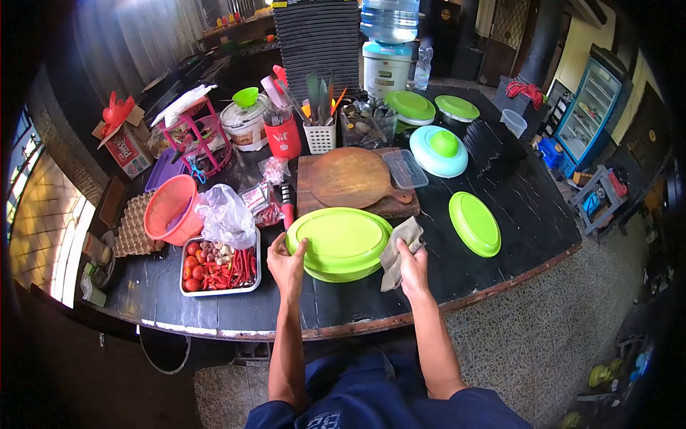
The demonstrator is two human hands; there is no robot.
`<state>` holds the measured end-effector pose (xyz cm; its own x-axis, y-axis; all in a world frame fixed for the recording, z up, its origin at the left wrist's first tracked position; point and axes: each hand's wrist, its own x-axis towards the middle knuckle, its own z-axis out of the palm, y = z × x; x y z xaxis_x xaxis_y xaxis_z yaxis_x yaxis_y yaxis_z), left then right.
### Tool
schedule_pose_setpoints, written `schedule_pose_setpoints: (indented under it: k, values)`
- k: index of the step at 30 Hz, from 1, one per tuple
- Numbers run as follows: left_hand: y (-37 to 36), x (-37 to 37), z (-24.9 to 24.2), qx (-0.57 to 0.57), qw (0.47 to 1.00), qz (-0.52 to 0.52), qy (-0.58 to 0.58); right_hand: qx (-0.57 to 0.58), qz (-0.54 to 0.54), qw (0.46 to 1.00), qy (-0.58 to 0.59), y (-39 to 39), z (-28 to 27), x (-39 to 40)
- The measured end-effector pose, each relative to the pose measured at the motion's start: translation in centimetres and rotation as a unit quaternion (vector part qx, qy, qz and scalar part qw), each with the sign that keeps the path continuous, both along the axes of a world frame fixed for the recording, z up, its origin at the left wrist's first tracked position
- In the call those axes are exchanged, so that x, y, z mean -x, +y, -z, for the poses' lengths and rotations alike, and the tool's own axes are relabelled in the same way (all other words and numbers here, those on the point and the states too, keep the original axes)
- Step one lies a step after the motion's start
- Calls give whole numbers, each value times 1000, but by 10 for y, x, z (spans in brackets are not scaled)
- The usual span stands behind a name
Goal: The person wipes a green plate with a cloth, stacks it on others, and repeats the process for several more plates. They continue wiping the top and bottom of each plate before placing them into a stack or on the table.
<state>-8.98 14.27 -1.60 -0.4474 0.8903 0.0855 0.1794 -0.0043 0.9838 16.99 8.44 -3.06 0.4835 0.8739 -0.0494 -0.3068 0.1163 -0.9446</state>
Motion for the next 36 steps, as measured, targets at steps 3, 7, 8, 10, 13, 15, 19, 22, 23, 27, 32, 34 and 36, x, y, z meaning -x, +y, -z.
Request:
schedule_pose_setpoints:
  k: [3, 7, 8, 10, 13, 15, 19, 22, 23, 27, 32, 34, 36]
  values:
    - [-8, 0, -4, -67, 983, 50, -165, -1, -5, 1000, 22, -5, -6, -5]
    - [-30, 8, -34, -20, 925, 217, -312, 24, 4, 998, 62, -15, -24, -14]
    - [-33, 8, -37, 24, 899, 225, -376, 26, 7, 998, 62, -18, -26, -17]
    - [-40, 5, -50, 87, 870, 244, -420, 30, 11, 997, 63, -21, -25, -23]
    - [-45, -5, -46, 102, 876, 224, -415, 26, 13, 999, 26, -26, -20, -34]
    - [-51, -12, -45, 93, 881, 218, -408, 25, 51, 998, -31, -28, -22, -41]
    - [-65, -27, -43, 49, 901, 210, -377, 10, 203, 927, -314, -31, -52, -38]
    - [-75, -48, -42, 43, 900, 223, -372, 66, 164, 893, -413, -32, -66, -17]
    - [-77, -53, -35, 44, 896, 233, -376, 29, 139, 890, -433, -32, -64, -7]
    - [-81, -73, -10, 35, 898, 261, -353, -114, 54, 836, -534, -45, -83, 45]
    - [-90, -75, -24, -20, 872, 195, -449, -204, -79, 799, -561, -65, -91, 76]
    - [-84, -64, -24, -36, 875, 207, -436, -224, -111, 792, -557, -75, -90, 78]
    - [-79, -59, -31, -31, 895, 170, -410, -257, -142, 771, -564, -82, -87, 75]
